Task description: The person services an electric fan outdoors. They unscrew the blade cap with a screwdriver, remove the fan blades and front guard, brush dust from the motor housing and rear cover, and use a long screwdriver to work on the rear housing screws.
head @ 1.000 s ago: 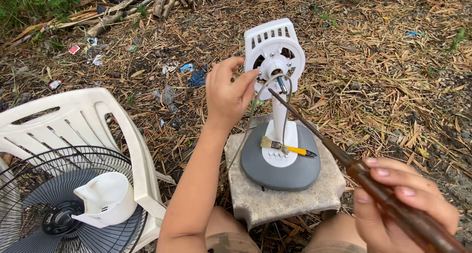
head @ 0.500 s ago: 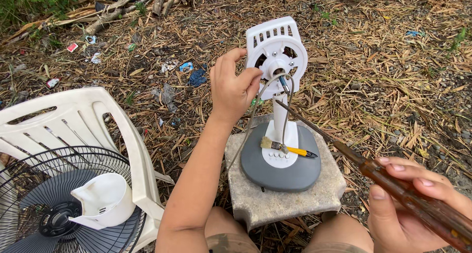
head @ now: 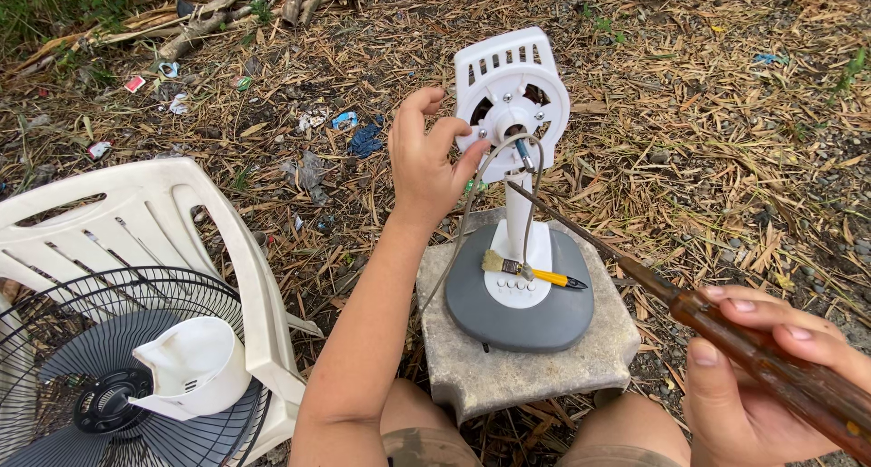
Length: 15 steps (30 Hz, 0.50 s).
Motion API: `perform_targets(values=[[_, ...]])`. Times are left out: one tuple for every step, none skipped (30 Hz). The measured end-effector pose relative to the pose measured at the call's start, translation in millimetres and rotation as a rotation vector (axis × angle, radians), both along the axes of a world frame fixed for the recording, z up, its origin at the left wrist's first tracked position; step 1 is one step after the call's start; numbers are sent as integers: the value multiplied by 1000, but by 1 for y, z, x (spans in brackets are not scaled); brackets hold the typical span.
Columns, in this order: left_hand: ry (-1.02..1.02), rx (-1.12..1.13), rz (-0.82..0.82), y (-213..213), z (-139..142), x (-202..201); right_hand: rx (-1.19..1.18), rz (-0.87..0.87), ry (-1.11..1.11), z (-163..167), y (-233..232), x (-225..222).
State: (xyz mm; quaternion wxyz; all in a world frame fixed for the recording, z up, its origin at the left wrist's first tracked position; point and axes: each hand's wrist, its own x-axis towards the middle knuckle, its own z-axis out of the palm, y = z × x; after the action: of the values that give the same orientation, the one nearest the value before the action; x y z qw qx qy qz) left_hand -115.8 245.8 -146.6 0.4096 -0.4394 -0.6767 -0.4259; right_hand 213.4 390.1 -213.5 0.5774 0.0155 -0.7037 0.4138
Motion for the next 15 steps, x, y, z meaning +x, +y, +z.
perform_targets(values=[[2,12,-42,-1,0,0,6,-6,-6,2,1,1],[4,24,-84,-1,0,-1,8,-10,0,3,1,0],[33,12,-89,-1,1,-1,10,-13,5,4,1,0],[60,1,-92,-1,1,-1,11,-14,20,4,1,-2],[87,-10,-95,-1,2,-2,8,-13,25,5,1,-2],[79,-7,-79,0,2,-1,5,-12,29,5,0,-2],[70,-3,-63,1,2,-1,0,-10,24,5,0,-2],[61,0,-47,2,3,-1,-1,-11,20,6,-1,-2],[51,-2,-36,4,3,-1,-2,-12,15,6,-2,-1],[40,-4,-24,5,3,-1,2,-16,11,6,-2,-1],[30,-6,-13,6,3,-1,12,-16,6,6,-2,0],[27,-7,1,8,3,-1,21,-17,1,6,-3,0],[24,-9,15,8,4,-1,36,-14,-5,7,-2,-1],[20,-10,29,8,4,-1,41,-7,-11,8,-2,-2],[25,-1,-26,7,4,-1,47,1,-16,9,-1,-3]])
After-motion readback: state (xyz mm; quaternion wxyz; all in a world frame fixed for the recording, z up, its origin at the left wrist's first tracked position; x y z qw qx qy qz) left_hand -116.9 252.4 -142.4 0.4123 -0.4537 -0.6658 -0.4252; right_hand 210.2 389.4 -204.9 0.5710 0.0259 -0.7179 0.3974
